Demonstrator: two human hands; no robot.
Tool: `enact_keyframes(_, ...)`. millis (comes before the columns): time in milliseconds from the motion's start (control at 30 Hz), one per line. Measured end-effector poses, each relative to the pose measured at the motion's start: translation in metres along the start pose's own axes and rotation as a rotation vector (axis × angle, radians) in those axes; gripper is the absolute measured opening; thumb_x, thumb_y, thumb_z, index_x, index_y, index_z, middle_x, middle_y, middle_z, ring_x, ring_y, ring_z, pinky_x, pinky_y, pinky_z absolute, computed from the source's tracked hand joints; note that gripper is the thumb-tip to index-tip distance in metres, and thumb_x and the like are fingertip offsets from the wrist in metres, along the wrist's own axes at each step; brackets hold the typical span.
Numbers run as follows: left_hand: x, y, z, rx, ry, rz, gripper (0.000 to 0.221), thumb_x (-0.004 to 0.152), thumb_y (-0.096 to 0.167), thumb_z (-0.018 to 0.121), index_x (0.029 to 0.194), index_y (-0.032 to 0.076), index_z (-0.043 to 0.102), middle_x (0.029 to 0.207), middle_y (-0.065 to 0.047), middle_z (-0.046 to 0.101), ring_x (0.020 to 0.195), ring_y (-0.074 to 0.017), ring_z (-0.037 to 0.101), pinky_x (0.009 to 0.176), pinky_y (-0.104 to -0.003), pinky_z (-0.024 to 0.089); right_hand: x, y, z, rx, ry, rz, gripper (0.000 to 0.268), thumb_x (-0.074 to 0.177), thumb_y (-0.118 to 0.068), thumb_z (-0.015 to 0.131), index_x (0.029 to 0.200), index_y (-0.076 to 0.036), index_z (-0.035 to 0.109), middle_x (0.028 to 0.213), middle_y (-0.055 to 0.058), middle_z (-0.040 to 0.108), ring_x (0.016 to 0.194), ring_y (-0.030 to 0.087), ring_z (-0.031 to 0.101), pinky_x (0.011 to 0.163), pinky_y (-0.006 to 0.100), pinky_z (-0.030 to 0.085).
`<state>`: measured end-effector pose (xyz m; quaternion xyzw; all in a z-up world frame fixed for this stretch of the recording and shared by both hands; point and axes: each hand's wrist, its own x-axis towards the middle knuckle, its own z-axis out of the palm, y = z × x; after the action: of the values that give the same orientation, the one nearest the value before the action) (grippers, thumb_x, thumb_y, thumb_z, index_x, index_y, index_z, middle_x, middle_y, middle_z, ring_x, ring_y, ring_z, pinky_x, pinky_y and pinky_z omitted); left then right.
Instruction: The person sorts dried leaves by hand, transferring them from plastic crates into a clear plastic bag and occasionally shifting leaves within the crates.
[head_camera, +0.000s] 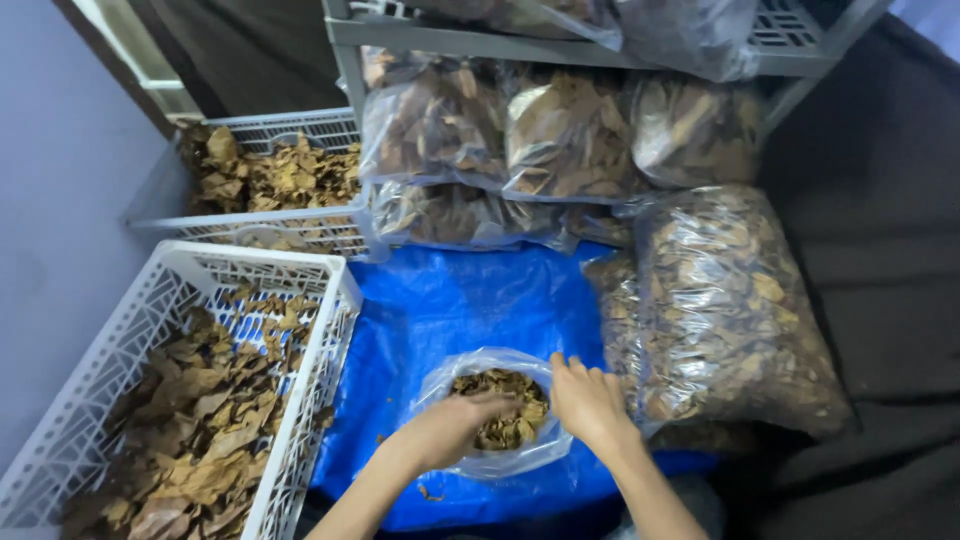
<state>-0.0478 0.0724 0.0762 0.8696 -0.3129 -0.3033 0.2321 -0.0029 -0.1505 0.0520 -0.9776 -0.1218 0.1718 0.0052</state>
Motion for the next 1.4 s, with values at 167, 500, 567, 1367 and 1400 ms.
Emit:
enact_keyframes(167,-0.035,-0.035,0.04,-0.087,1.021,-0.504,0.067,0.093,0.056,0.059,0.142,0.012,0.047,0.127,-0.016,0.05,0.109,-0.0317,0.061,0.077,-0.042,0.06,-0.011,-0.025,-0.017,-0.066,0.502,-0.305,0.04,0.082,0.007,0.064,0.121,-0.002,0.057,0.11,0.015,0.055,0.095,0.034,0.06,0.076,0.046,0.056)
enact_keyframes(500,0.004,-0.1,0.105,-0.734,0.929,-0.484,0.05,0.09,0.025,0.053,0.14,0.017,0.057,0.13,-0.01,0.073,0.122,-0.0279,0.068,0.099,-0.038,0.049,0.111,-0.06,0.08,-0.284,-0.142,-1.12,0.068,0.095,-0.045,0.055,0.158,-0.026,0.038,0.169,0.007,0.026,0.157,0.035,0.013,0.125,0.052,0.012)
enact_keyframes(567,0.012,-0.117,0.113,-0.721,1.042,-0.316,0.054,0.092,0.022,0.052,0.145,0.014,0.051,0.136,-0.012,0.069,0.128,-0.0282,0.064,0.106,-0.038,0.045,0.135,-0.051,0.129,-0.369,0.383,-1.304,0.05,0.1,-0.035,0.045,0.146,-0.017,0.056,0.155,0.01,0.052,0.148,0.034,0.04,0.117,0.056,0.028)
enact_keyframes(1367,-0.181,-0.062,0.022,-0.433,1.004,-0.748,0.033,0.097,0.038,0.06,0.127,0.024,0.064,0.12,0.002,0.073,0.101,-0.0196,0.075,0.087,-0.042,0.062,0.052,-0.106,-0.047,0.016,-0.502,-0.733,0.051,0.093,0.001,0.052,0.136,-0.022,0.063,0.157,0.002,0.05,0.144,0.027,0.047,0.114,0.045,0.041)
enact_keyframes(1400,-0.197,-0.089,0.031,-0.438,1.013,-0.756,0.033,0.097,0.038,0.06,0.127,0.024,0.064,0.12,0.002,0.073,0.101,-0.0196,0.075,0.087,-0.042,0.062,0.05,-0.115,-0.058,0.007,-0.505,-0.743,0.051,0.093,0.001,0.052,0.136,-0.022,0.063,0.157,0.002,0.05,0.144,0.027,0.047,0.114,0.045,0.041)
